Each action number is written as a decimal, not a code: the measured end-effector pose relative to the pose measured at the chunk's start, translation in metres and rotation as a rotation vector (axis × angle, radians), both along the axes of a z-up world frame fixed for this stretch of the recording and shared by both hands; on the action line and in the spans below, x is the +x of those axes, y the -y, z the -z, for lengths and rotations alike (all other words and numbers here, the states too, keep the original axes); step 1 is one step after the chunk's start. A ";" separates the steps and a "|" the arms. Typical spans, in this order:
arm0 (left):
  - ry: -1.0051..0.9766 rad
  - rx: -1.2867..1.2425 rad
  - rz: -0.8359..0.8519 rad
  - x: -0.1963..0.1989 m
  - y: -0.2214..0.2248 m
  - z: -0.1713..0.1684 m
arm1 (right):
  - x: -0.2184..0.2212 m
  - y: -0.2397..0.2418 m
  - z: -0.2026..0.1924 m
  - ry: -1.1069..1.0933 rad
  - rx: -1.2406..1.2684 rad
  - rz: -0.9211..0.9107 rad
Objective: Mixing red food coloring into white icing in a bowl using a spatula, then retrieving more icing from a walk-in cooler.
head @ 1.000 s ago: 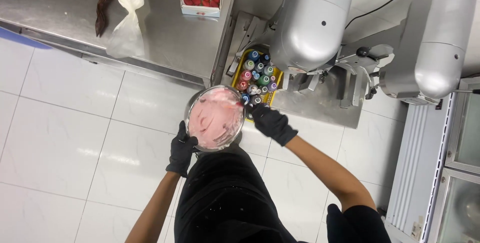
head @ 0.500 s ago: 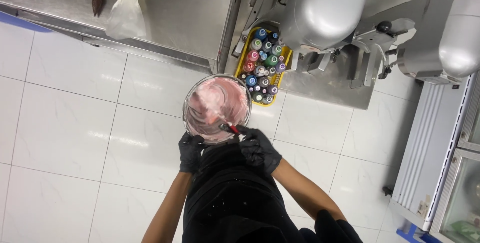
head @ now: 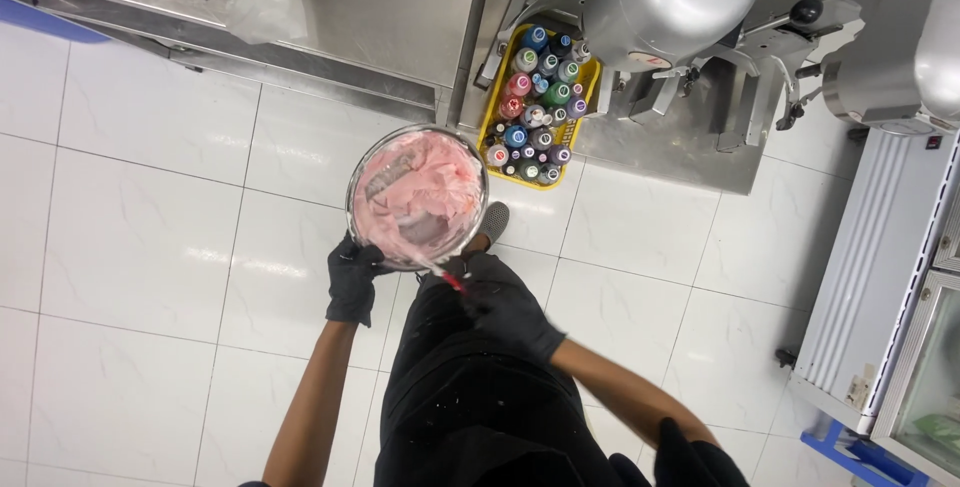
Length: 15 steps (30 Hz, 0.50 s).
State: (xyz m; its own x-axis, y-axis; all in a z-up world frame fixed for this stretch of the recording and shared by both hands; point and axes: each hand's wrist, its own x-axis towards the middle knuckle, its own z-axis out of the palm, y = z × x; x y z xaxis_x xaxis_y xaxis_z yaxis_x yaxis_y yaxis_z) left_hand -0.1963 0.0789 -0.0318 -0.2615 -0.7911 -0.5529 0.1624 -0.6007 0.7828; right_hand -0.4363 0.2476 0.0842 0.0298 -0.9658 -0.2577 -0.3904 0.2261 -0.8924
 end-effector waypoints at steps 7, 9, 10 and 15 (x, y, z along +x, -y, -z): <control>-0.043 0.135 0.122 -0.014 -0.047 0.048 | -0.077 0.014 0.052 -0.261 -0.043 0.404; -0.061 0.198 0.115 -0.031 -0.045 0.039 | -0.037 0.021 0.011 -0.367 0.148 0.070; -0.063 0.200 0.114 -0.028 -0.046 0.041 | -0.037 0.017 -0.001 -0.369 0.151 0.068; 0.302 -0.139 0.230 -0.016 -0.038 0.043 | -0.124 0.010 0.068 0.052 0.058 0.091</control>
